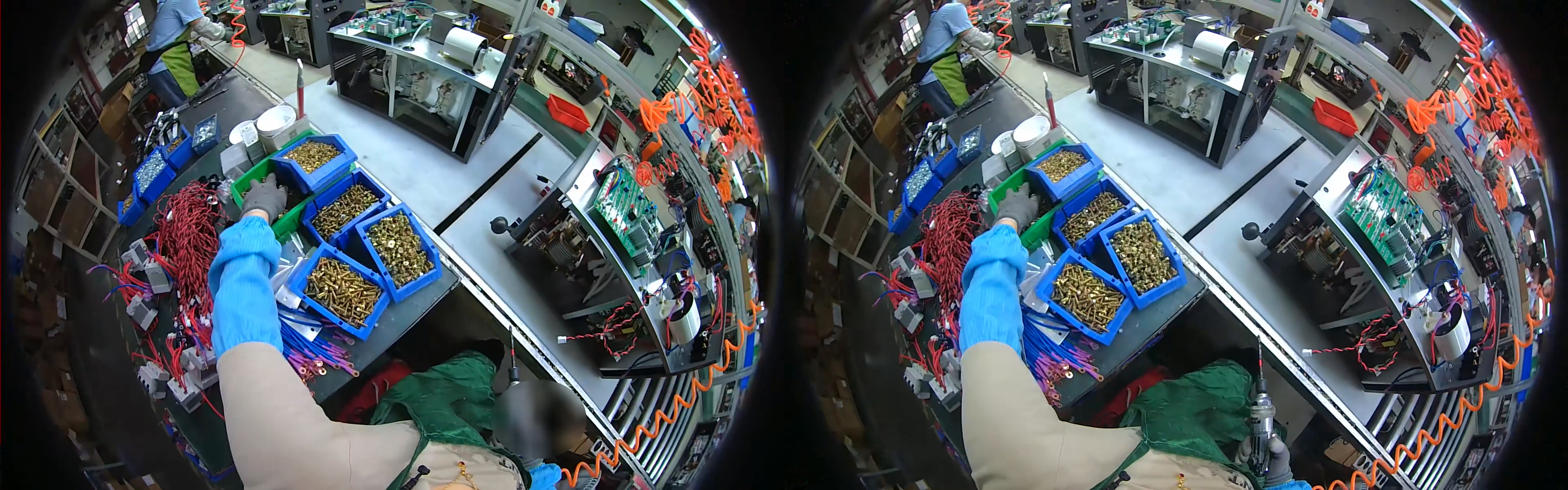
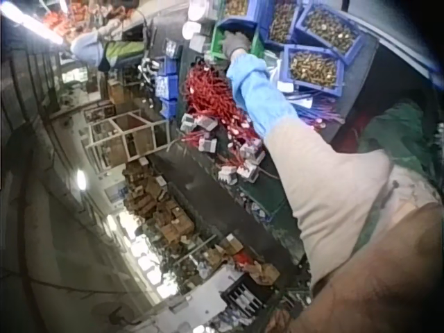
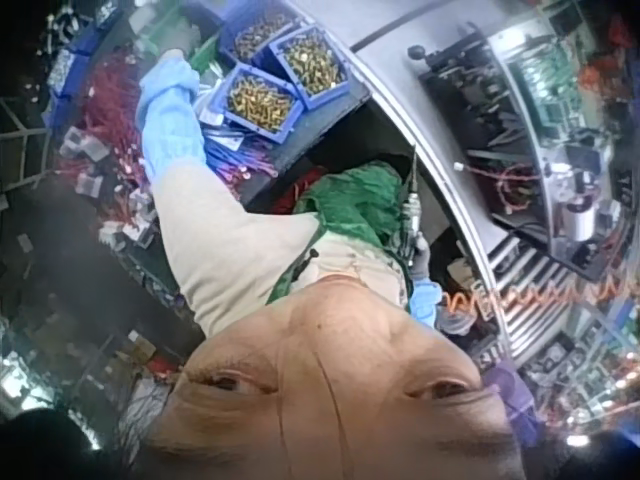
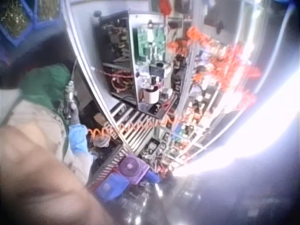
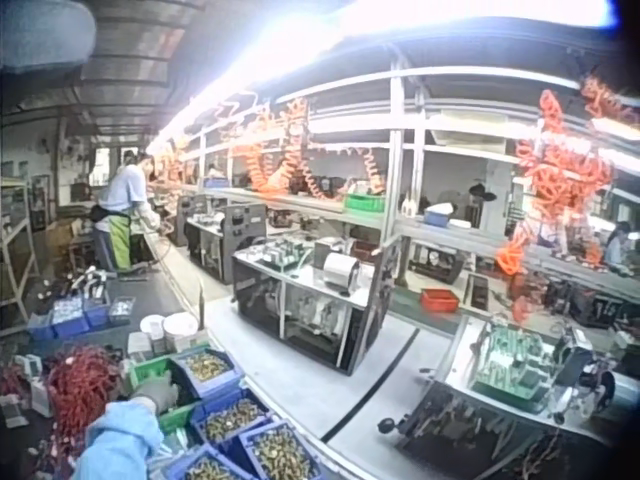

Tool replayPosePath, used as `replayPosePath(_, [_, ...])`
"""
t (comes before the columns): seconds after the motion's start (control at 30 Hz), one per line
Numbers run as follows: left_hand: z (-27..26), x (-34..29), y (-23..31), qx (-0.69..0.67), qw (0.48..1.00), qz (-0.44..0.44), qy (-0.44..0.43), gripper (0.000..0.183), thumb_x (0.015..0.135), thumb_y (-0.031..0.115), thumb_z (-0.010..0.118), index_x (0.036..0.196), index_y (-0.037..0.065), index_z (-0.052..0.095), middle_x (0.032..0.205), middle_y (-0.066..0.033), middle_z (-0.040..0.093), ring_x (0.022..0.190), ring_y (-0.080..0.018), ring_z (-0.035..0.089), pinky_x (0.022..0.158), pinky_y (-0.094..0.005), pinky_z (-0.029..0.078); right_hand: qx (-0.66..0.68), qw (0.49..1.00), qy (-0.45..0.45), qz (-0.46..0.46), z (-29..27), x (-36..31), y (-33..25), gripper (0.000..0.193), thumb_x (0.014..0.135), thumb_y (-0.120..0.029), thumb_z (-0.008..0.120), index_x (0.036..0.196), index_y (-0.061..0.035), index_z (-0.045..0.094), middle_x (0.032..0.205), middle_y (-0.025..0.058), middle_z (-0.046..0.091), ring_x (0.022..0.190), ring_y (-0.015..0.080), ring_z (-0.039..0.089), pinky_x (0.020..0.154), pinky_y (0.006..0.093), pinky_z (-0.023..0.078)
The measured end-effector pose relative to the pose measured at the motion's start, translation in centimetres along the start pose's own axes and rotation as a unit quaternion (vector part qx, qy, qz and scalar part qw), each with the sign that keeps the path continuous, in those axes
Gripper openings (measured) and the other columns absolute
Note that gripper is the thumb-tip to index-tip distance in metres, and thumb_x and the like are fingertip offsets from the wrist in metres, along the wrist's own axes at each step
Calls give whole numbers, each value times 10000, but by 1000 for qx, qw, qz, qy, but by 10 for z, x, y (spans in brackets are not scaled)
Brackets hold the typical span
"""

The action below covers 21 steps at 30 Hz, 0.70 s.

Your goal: The person assembles an electronic device on a workbench, connecting wires to a circuit board and securing components with a power drill. They handle red and purple wires, a small white box, and a red switch, using pliers and a drill to complete the assembly.

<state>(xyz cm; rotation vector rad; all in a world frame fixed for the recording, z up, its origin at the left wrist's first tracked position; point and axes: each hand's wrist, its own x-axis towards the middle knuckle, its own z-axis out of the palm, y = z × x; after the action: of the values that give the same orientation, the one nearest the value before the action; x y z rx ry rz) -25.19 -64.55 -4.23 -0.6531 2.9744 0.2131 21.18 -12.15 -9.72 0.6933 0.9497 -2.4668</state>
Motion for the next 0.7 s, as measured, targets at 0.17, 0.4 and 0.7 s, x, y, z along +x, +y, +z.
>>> replayPosePath(0.17, [5, 24, -1, 25, 997, -31, -71, 580, 859, 328, 436, 1403, 145, 353, 1425, -235, 323, 1289, -408, 367, 1075, -444, 309, 9, 1000, 16, -17, -17, -12, 13, 618, 762, -486, 626, 1139, -18, 481, 675, 140, 567, 596, 251, 531, 553, 366, 443])
replayPosePath(0.4, [13, 17, 8, -4, 999, 52, -10, 400, 885, 309, 433, 1174, 55, 542, 1221, -229, 544, 1150, -390, 512, 945, -464, 424, 61, 996, -4, -70, -15, -18, 35, 681, 740, -441, 661, 1238, -38, 430, 699, 132, 569, 599, 238, 556, 540, 367, 456])
replayPosePath(0.7, [45, 67, -60, -307, 938, 44, 155, 304, 888, 233, 470, 1071, 11, 569, 1052, -201, 612, 974, -328, 592, 744, -393, 492, 1, 993, -1, -114, 5, -47, 5, 753, 685, -474, 693, 1215, 8, 459, 777, 127, 594, 665, 227, 604, 672, 375, 522])
